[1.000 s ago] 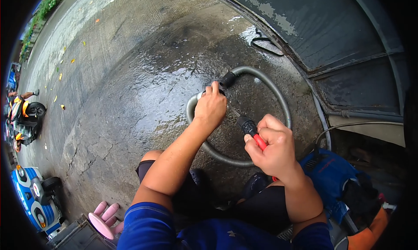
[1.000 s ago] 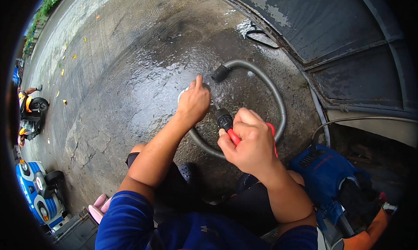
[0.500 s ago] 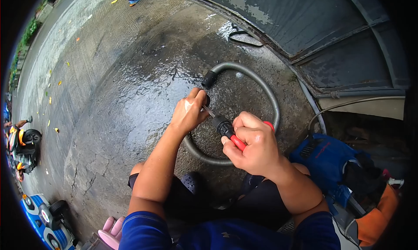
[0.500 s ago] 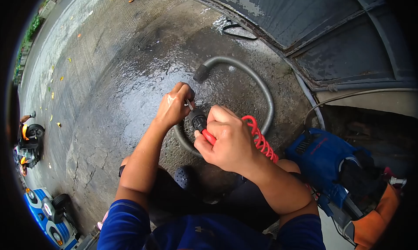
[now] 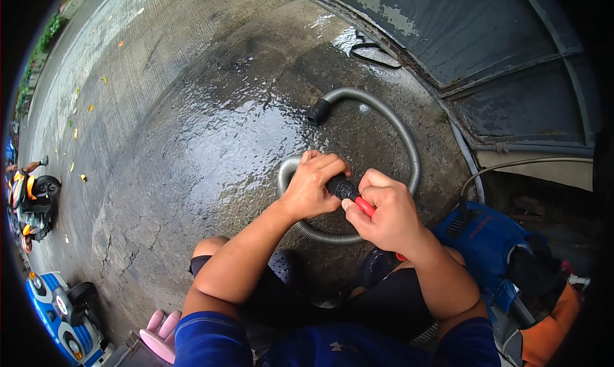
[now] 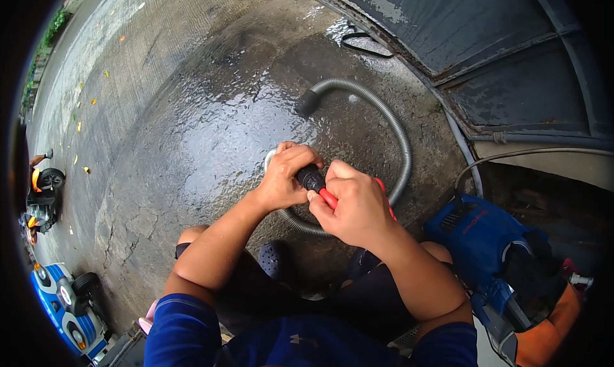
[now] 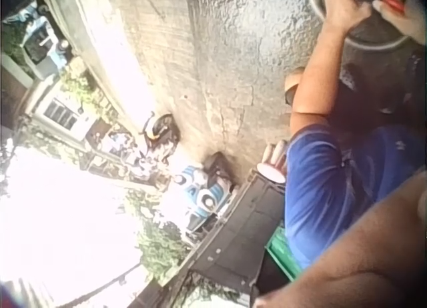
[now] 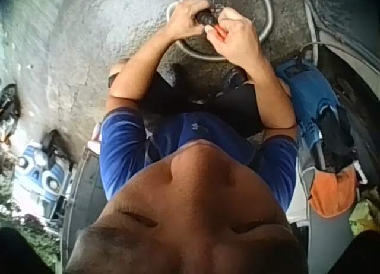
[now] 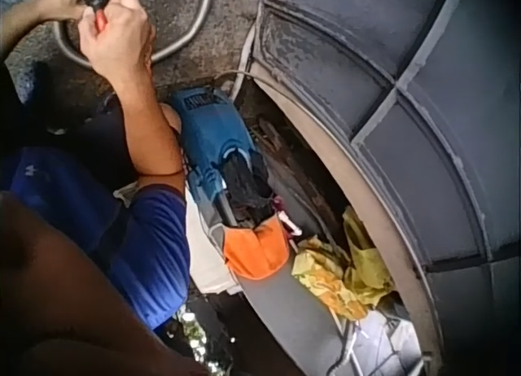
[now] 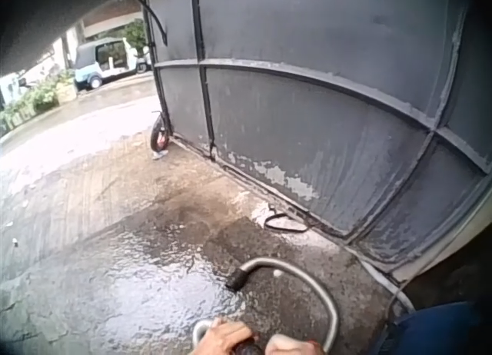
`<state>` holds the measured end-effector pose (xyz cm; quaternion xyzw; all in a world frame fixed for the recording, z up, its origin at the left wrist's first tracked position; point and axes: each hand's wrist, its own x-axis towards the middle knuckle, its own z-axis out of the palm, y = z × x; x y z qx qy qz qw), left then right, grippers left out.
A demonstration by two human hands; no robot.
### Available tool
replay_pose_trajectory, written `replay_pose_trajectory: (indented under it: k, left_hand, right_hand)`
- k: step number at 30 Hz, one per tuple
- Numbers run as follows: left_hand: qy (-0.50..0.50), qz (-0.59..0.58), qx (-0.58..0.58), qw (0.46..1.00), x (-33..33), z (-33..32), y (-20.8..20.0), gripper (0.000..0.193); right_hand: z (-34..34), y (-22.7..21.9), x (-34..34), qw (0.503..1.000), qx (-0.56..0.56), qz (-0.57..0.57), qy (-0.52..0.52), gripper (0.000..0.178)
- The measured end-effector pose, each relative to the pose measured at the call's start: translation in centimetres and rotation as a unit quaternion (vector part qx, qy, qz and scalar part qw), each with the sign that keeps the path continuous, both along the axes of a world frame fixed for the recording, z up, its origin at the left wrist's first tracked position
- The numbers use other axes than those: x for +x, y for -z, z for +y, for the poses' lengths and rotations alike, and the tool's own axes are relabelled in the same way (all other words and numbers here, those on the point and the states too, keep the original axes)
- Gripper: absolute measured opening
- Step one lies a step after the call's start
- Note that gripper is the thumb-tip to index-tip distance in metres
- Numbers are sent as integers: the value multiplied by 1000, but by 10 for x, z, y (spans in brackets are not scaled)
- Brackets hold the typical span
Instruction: Cleaning and blowing out a vacuum hose using an air compressor.
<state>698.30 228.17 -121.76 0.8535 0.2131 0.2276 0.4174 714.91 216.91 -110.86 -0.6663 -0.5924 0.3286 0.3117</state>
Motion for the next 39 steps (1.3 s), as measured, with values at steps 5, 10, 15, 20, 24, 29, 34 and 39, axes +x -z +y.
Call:
replay_pose_trajectory:
  k: [5,10,15,20,24,29,34,39]
  left_hand:
    - [-11,-12,-7,1000,3,-2,-1,34]
    - [-33,-42,11,999,7,-4,1,32]
    - [-9,-42,51,998,6,-10,-5,35]
    - [-2,-23,78,997,6,-20,-3,37]
    - [-17,-21,93,995,7,-22,-2,34]
    - [-13,13,103,995,8,-23,-6,31]
    - [9,14,99,995,11,-20,-1,30]
    - [26,10,79,996,11,-19,-1,29]
  right_hand:
    - [3,0,4,1000,-4,21,15,32]
    - [3,-2,6,999,-19,34,5,33]
    - [3,-6,14,998,-60,31,-10,35]
    - [1,-10,16,996,-84,30,-15,37]
    - [1,-12,17,995,-94,28,-25,40]
    - [-3,-6,18,992,-118,15,-37,40]
    - [-6,-3,21,994,-103,-5,-45,40]
    - [-6,-6,21,989,-135,-19,-49,41]
